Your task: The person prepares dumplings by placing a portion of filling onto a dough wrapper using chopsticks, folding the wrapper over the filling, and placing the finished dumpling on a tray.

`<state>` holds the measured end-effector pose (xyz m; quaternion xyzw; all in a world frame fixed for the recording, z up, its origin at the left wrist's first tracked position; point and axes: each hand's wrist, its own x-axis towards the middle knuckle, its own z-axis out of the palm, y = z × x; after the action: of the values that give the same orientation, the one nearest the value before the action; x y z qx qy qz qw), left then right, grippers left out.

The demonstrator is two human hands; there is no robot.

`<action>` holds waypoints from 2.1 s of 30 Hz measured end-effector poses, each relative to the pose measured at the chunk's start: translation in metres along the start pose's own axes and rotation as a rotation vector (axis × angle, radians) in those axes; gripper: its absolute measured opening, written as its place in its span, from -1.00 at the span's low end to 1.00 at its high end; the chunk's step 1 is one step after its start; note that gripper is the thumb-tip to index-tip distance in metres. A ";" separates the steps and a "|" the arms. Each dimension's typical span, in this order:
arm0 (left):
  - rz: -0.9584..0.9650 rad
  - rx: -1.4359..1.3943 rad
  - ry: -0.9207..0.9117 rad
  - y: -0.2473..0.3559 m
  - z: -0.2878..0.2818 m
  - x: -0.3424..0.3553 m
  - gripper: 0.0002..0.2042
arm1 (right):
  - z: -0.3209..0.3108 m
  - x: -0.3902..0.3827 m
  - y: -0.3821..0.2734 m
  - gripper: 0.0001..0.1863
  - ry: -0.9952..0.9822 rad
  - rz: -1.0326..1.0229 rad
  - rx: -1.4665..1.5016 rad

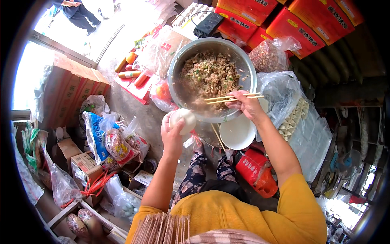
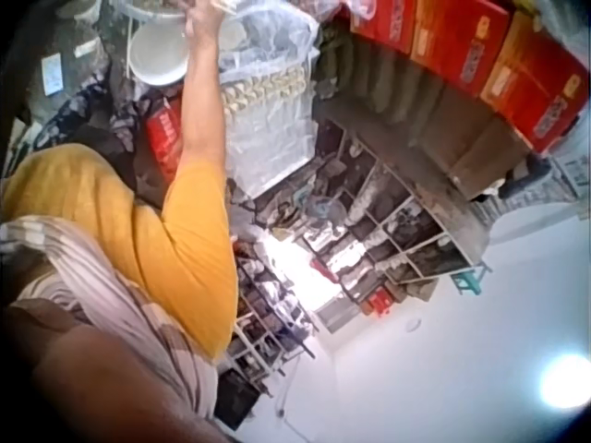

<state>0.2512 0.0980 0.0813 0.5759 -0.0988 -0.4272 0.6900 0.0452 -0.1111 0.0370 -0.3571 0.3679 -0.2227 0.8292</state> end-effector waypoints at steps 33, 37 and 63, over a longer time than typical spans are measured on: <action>-0.494 -0.864 -0.335 -0.010 0.071 0.026 -0.36 | 0.082 -0.132 -0.043 -0.88 -0.005 -0.954 -1.172; -0.472 -0.675 -0.299 0.000 0.065 0.026 -0.35 | 0.083 -0.130 -0.052 -0.92 0.113 -0.958 -1.093; -0.360 -0.170 -0.759 0.023 0.060 -0.002 -0.50 | 0.080 -0.084 -0.034 -0.87 -0.159 -0.865 -1.097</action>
<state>0.2232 0.0563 0.1214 0.3269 -0.2081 -0.7291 0.5642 0.0499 -0.0455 0.1391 -0.8533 0.1901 -0.2881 0.3908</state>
